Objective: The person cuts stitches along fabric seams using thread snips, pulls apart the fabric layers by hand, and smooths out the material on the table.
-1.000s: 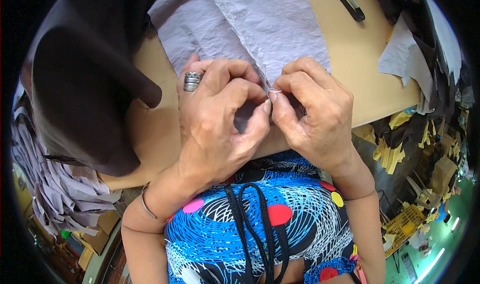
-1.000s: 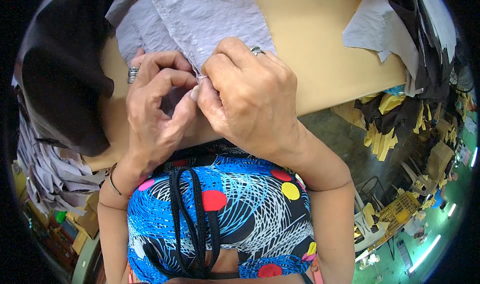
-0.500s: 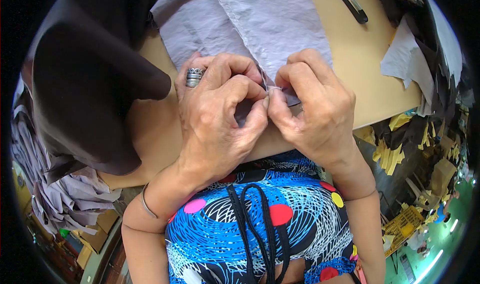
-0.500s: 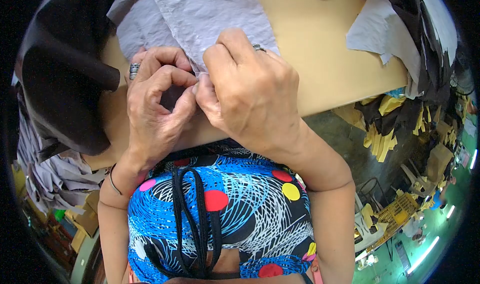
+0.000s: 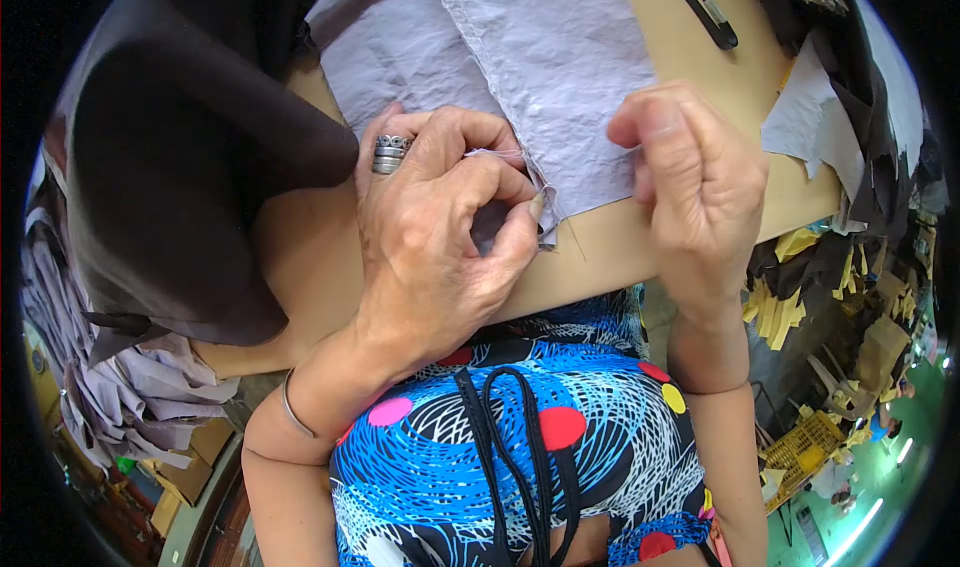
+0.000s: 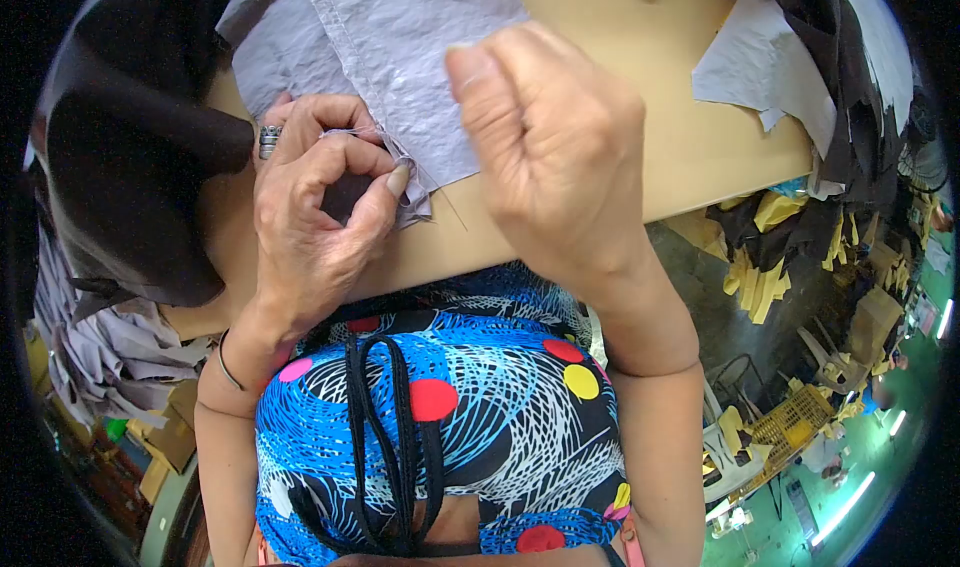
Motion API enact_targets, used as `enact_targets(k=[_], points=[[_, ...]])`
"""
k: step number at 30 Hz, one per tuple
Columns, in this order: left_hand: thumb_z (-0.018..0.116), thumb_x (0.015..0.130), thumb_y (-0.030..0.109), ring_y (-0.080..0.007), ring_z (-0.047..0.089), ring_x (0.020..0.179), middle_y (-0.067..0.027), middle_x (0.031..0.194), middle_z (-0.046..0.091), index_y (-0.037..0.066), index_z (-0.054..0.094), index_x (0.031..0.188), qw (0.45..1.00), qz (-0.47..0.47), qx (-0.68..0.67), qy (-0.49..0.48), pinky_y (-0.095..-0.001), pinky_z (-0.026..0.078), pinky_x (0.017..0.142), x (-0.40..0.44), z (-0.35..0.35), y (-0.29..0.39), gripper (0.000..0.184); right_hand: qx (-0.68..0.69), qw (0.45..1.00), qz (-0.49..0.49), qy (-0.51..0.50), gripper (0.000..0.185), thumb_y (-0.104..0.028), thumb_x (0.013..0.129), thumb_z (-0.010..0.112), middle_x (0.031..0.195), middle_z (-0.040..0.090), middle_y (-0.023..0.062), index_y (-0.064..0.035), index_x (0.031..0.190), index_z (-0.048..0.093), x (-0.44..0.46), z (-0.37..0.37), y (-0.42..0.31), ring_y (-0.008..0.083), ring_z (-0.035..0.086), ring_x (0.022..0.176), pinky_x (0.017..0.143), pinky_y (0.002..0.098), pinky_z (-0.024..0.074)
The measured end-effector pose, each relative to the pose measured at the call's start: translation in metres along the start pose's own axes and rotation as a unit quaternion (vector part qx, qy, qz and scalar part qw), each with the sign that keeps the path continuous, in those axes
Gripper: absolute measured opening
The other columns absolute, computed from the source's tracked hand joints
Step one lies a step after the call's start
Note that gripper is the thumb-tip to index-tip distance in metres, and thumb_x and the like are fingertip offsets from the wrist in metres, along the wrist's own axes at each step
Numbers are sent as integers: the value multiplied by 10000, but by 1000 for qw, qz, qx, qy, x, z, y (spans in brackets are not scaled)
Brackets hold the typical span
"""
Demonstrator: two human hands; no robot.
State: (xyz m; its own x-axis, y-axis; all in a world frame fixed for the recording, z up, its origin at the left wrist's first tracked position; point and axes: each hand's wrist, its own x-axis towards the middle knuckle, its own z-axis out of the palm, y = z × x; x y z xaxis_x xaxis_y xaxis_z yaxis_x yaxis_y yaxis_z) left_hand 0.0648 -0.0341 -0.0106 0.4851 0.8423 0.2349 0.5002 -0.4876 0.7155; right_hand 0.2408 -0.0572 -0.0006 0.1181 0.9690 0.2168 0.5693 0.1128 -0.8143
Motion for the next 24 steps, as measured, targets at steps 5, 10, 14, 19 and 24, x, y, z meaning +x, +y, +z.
enact_targets(k=[5,10,14,19,24], points=[[695,675,77,-217,578,828,-29,867,603,81,618,704,1000,4,-6,14,-465,327,955,0,1,0,82,-52,992,-97,-54,81,-39,783,672,781,586,88,5,802,607,-5,7,-2,160,530,600,512,272,409],[702,677,73,-219,574,811,-32,862,601,76,609,701,1000,1,-16,19,-461,333,944,-1,3,0,96,-117,984,-119,-60,120,-111,730,690,845,575,58,-61,787,597,-9,12,-1,243,559,621,586,352,431],[701,679,39,-205,567,849,-62,887,586,46,614,737,1000,13,-4,-2,-369,354,922,-1,0,0,105,-115,985,-127,-34,122,-144,715,683,838,562,35,-92,760,583,-10,15,4,256,549,604,612,373,425],[703,659,57,-220,576,811,-34,855,597,79,607,715,1000,8,-16,15,-442,359,924,-1,2,0,113,-175,975,-138,-8,116,-124,702,676,828,557,41,-93,746,574,-9,21,4,254,547,585,580,363,426],[718,659,84,-233,572,894,-23,893,597,87,621,750,997,43,68,-21,-456,361,923,-4,-5,-1,133,-164,977,-133,-14,122,-118,696,678,821,555,53,-88,749,572,-7,21,6,262,561,580,564,366,448]])
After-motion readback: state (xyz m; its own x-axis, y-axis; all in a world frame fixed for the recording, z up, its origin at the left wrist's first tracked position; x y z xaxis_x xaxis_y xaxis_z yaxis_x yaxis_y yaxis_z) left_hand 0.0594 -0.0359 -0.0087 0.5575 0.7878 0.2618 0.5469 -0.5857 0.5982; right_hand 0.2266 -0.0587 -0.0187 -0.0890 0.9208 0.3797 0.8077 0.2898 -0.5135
